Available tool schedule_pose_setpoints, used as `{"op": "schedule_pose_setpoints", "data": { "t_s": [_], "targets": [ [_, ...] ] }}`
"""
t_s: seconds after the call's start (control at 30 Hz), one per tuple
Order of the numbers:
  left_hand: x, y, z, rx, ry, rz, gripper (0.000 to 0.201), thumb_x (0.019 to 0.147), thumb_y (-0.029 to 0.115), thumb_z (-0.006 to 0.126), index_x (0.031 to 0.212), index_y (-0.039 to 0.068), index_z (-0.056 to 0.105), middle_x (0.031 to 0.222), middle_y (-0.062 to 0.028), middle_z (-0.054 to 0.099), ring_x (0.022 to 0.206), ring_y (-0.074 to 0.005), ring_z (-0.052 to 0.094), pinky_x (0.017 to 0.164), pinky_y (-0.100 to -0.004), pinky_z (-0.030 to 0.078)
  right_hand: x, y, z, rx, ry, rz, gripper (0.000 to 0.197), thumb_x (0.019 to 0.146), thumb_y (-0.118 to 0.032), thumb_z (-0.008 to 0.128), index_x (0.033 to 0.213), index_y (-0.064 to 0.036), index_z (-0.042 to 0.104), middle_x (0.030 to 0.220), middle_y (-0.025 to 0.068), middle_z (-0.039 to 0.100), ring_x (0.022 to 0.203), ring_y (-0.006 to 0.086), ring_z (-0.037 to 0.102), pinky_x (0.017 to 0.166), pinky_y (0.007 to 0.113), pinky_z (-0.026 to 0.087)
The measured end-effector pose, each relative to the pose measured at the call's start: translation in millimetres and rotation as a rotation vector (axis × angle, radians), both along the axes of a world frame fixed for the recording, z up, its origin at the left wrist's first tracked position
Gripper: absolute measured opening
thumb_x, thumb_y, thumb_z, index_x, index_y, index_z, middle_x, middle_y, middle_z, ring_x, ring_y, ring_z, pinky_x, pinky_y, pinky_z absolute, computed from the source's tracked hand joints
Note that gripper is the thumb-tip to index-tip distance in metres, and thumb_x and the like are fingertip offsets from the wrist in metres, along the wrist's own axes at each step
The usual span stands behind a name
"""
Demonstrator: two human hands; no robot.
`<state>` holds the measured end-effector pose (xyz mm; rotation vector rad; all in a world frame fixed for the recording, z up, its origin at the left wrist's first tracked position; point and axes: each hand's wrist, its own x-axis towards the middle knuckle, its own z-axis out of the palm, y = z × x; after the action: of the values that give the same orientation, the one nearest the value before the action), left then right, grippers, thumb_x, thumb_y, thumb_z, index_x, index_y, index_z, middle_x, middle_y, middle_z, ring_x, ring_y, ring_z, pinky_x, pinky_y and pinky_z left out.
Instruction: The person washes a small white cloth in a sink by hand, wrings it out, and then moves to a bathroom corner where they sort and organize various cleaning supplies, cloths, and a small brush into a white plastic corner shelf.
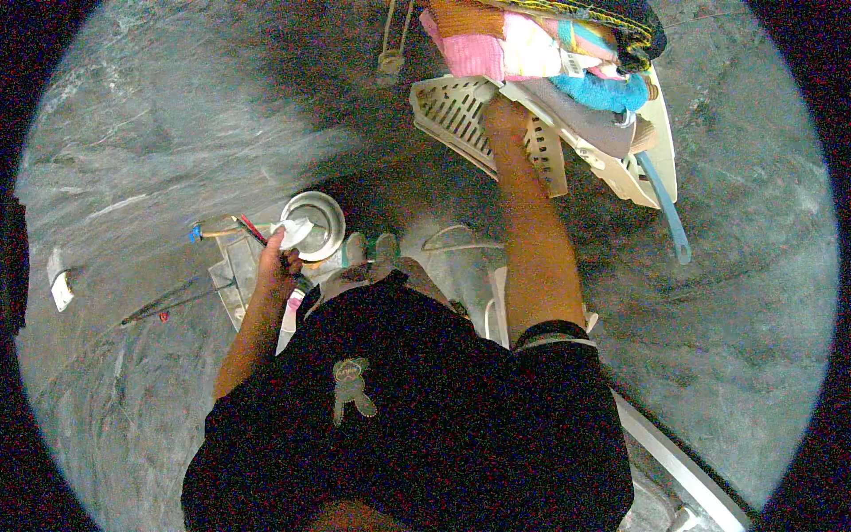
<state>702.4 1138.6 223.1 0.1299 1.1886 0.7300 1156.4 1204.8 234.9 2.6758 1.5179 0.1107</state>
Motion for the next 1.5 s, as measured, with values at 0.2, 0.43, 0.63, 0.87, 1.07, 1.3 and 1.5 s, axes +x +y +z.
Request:
{"op": "schedule_pose_setpoints", "data": {
  "t_s": [0.2,0.43,0.63,0.87,1.07,1.3,1.5],
  "targets": [
    [5.3,-0.4,-7.5,0.002,0.037,-0.008,0.021,0.08,0.028,0.061,0.086,0.013,0.048,0.06,0.0031,0.039,0.049,-0.0068,0.037,0.039,-0.0202,0.026,-72.1,18.7,1.8,-0.09,0.085,0.317,0.03,0.077,-0.03,0.052,0.09,-0.0049,0.063,0.095,0.0135,0.062,0.09,0.0271,0.058,0.084,0.035,0.043],
    [11.7,9.7,-3.8,-0.036,-0.007,-0.05,0.021,0.079,0.028,0.062,0.087,0.015,0.047,0.06,0.0034,0.038,0.048,-0.0069,0.036,0.04,-0.021,0.024,62.9,-2.9,-53.1,0.298,0.292,0.015,0.031,0.078,-0.022,0.053,0.108,-0.0167,0.058,0.092,0.0123,0.063,0.088,0.0286,0.059,0.075,0.036,0.047],
    [-2.5,-4.0,-17.8,-0.067,0.054,-0.015,0.023,0.078,0.028,0.063,0.088,0.015,0.047,0.06,0.003,0.038,0.049,-0.0072,0.037,0.04,-0.0211,0.026,1.7,13.8,-21.7,0.048,-0.043,0.033,0.023,0.075,-0.023,0.058,0.089,-0.0043,0.06,0.091,0.0159,0.062,0.084,0.0292,0.06,0.075,0.039,0.048],
    [-11.2,-8.0,-22.6,-0.077,0.079,0.017,0.025,0.078,0.028,0.063,0.091,0.015,0.048,0.061,0.0023,0.039,0.05,-0.0078,0.039,0.039,-0.0213,0.028,-47.1,9.9,25.6,0.081,0.095,0.333,0.029,0.073,-0.032,0.063,0.081,-0.004,0.059,0.077,0.0142,0.062,0.074,0.0268,0.06,0.068,0.038,0.046],
    [-11.3,-4.7,-24.2,-0.07,0.044,0.012,0.022,0.079,0.027,0.062,0.088,0.014,0.046,0.059,0.0021,0.038,0.048,-0.0079,0.038,0.039,-0.0215,0.027,-39.9,14.1,-6.8,0.352,0.238,0.316,0.031,0.072,-0.033,0.065,0.071,-0.0033,0.055,0.072,0.0109,0.06,0.068,0.0274,0.057,0.061,0.037,0.043],
    [-1.6,-7.5,-25.6,-0.126,0.08,-0.013,0.024,0.078,0.029,0.063,0.087,0.014,0.046,0.059,0.002,0.037,0.047,-0.0081,0.037,0.038,-0.0213,0.027,-48.8,20.3,11.0,0.083,0.571,0.42,0.025,0.071,-0.019,0.062,0.095,-0.013,0.066,0.092,0.0128,0.064,0.084,0.0299,0.061,0.074,0.039,0.049],
    [-4.6,-2.3,-27.9,-0.115,0.065,-0.046,0.024,0.078,0.028,0.063,0.087,0.014,0.046,0.059,0.0022,0.038,0.047,-0.0082,0.038,0.038,-0.021,0.028,-44.9,15.0,6.2,0.184,0.327,0.342,0.019,0.074,-0.014,0.061,0.093,-0.0106,0.064,0.081,0.0132,0.063,0.075,0.0275,0.061,0.068,0.034,0.048]
  ]
}}
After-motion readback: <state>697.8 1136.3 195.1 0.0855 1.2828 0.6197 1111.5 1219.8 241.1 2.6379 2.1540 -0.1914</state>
